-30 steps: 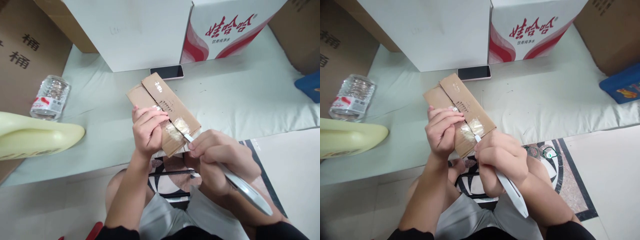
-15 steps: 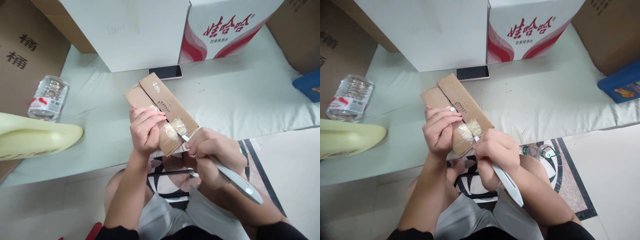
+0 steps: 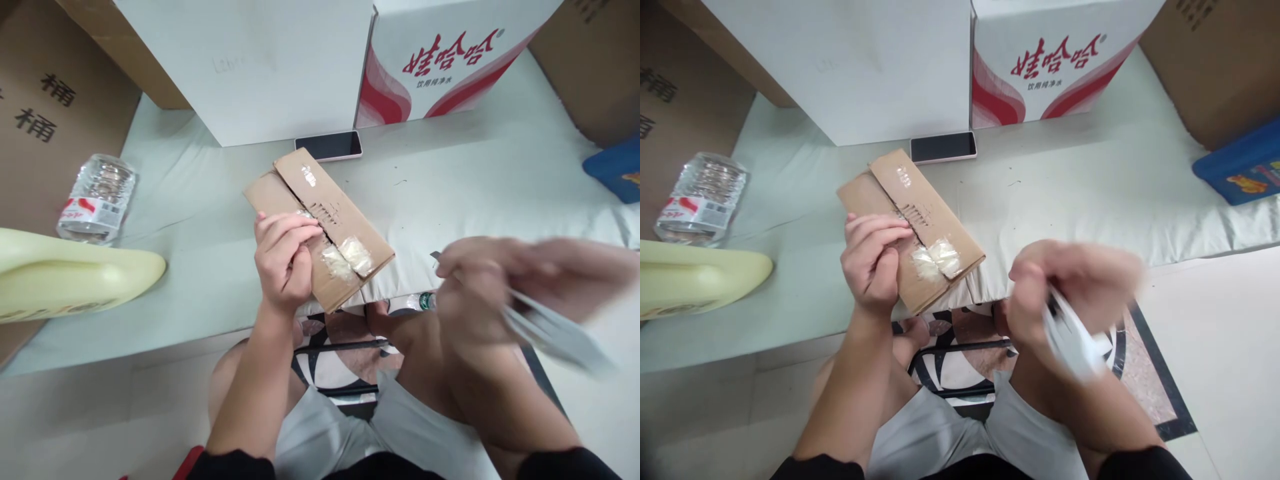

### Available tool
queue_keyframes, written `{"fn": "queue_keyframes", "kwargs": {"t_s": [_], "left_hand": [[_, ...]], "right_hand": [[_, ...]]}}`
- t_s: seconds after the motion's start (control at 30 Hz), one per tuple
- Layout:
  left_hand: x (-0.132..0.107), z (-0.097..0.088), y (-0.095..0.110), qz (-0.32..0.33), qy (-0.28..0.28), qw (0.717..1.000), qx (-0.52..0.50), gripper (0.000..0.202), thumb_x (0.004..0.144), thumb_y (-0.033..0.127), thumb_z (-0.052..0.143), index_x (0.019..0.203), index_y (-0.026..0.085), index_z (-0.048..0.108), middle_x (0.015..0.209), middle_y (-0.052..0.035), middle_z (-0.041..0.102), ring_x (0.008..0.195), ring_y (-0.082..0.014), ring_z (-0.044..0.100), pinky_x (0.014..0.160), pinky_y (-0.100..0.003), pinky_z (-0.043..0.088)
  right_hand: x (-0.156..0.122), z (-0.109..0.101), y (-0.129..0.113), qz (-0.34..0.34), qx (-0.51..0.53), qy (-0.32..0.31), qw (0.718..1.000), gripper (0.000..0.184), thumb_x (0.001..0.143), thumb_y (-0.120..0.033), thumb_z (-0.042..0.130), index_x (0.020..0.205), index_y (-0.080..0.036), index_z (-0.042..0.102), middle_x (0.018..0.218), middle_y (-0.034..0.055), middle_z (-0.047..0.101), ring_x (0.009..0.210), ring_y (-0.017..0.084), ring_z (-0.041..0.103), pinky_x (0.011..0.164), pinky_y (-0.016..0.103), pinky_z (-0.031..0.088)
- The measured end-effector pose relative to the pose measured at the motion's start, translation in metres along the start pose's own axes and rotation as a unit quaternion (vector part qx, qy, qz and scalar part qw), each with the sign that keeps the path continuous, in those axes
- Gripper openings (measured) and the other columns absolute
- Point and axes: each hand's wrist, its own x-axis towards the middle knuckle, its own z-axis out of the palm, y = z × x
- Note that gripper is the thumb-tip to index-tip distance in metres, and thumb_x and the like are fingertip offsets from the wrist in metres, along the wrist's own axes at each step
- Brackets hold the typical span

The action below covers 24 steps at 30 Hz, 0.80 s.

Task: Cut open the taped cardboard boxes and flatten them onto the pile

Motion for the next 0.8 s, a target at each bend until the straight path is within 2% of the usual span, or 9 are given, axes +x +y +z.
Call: {"fn": "queue_keyframes", "kwargs": {"t_s": [0.07,0.13,0.2,0.27,0.33,0.47,0.6,0.7,0.8], "left_hand": [[-0.001,0.0,-0.003,-0.005,0.013,1.0,-0.005,0.026,0.091,0.023,0.049,0.101,0.027,0.073,0.109,-0.0062,0.075,0.107,-0.028,0.067,0.119,-0.056,0.037],[-0.003,0.0,-0.006,-0.005,0.022,1.0,-0.021,0.028,0.091,0.024,0.051,0.11,0.027,0.071,0.119,-0.0084,0.07,0.114,-0.0298,0.064,0.118,-0.056,0.04],[-0.004,0.0,-0.009,-0.003,0.022,0.999,-0.034,0.031,0.091,0.023,0.052,0.116,0.027,0.069,0.125,-0.0091,0.065,0.12,-0.0308,0.061,0.116,-0.054,0.043],[-0.004,0.0,-0.011,-0.001,0.019,0.999,-0.03,0.032,0.091,0.024,0.052,0.118,0.027,0.068,0.127,-0.0089,0.063,0.124,-0.031,0.06,0.117,-0.054,0.043],[-0.004,-0.001,-0.012,0.0,0.014,1.0,-0.021,0.03,0.091,0.024,0.052,0.116,0.027,0.068,0.127,-0.0089,0.063,0.124,-0.0307,0.06,0.118,-0.054,0.043],[-0.004,-0.004,-0.012,-0.004,0.0,1.0,-0.004,0.024,0.093,0.028,0.053,0.111,0.026,0.069,0.125,-0.0087,0.064,0.124,-0.0298,0.061,0.118,-0.053,0.044],[-0.004,-0.011,-0.009,-0.032,-0.022,0.999,0.002,0.025,0.095,0.037,0.052,0.112,0.027,0.068,0.133,-0.0095,0.06,0.133,-0.0317,0.057,0.12,-0.056,0.043],[-0.002,-0.017,-0.002,-0.028,-0.064,0.997,-0.01,0.027,0.095,0.046,0.053,0.11,0.028,0.067,0.141,-0.0103,0.055,0.142,-0.034,0.051,0.124,-0.06,0.038],[0.0,-0.023,0.007,0.002,-0.12,0.993,-0.006,0.03,0.089,0.053,0.065,0.107,0.029,0.068,0.147,-0.0111,0.05,0.147,-0.0389,0.045,0.127,-0.066,0.033]], "right_hand": [[0.012,0.021,0.03,-0.01,-0.112,0.094,0.989,0.013,0.085,-0.026,0.068,0.095,-0.025,0.059,0.069,-0.0021,0.053,0.055,0.015,0.05,0.054,0.034,0.045],[0.021,0.039,0.059,0.052,-0.212,0.029,0.975,0.027,0.082,-0.027,0.067,0.108,-0.023,0.062,0.081,0.0025,0.062,0.061,0.017,0.053,0.058,0.035,0.046],[0.025,0.051,0.082,0.129,-0.284,-0.068,0.948,0.042,0.081,-0.026,0.063,0.123,-0.02,0.063,0.101,0.0102,0.067,0.071,0.022,0.059,0.064,0.039,0.05],[0.026,0.057,0.097,0.184,-0.317,-0.149,0.918,0.055,0.083,-0.024,0.056,0.138,-0.019,0.06,0.118,0.0166,0.065,0.082,0.027,0.064,0.071,0.044,0.054],[0.025,0.06,0.103,0.199,-0.316,-0.19,0.908,0.059,0.085,-0.021,0.052,0.144,-0.018,0.058,0.126,0.0197,0.063,0.097,0.032,0.067,0.084,0.05,0.055],[0.024,0.064,0.096,0.16,-0.222,-0.165,0.947,0.048,0.088,-0.025,0.051,0.134,-0.017,0.063,0.131,0.0193,0.064,0.123,0.035,0.064,0.104,0.055,0.051],[0.014,0.066,0.084,0.15,-0.037,-0.123,0.98,0.036,0.097,-0.039,0.046,0.124,-0.021,0.063,0.127,0.0139,0.069,0.122,0.029,0.066,0.105,0.05,0.053],[0.005,0.066,0.076,0.107,0.099,-0.107,0.983,0.044,0.099,-0.057,0.043,0.125,-0.024,0.059,0.127,0.012,0.069,0.122,0.027,0.066,0.106,0.049,0.054],[-0.002,0.064,0.07,0.017,0.15,-0.125,0.981,0.059,0.093,-0.073,0.046,0.128,-0.026,0.055,0.129,0.0129,0.065,0.125,0.03,0.064,0.105,0.051,0.055]]}}
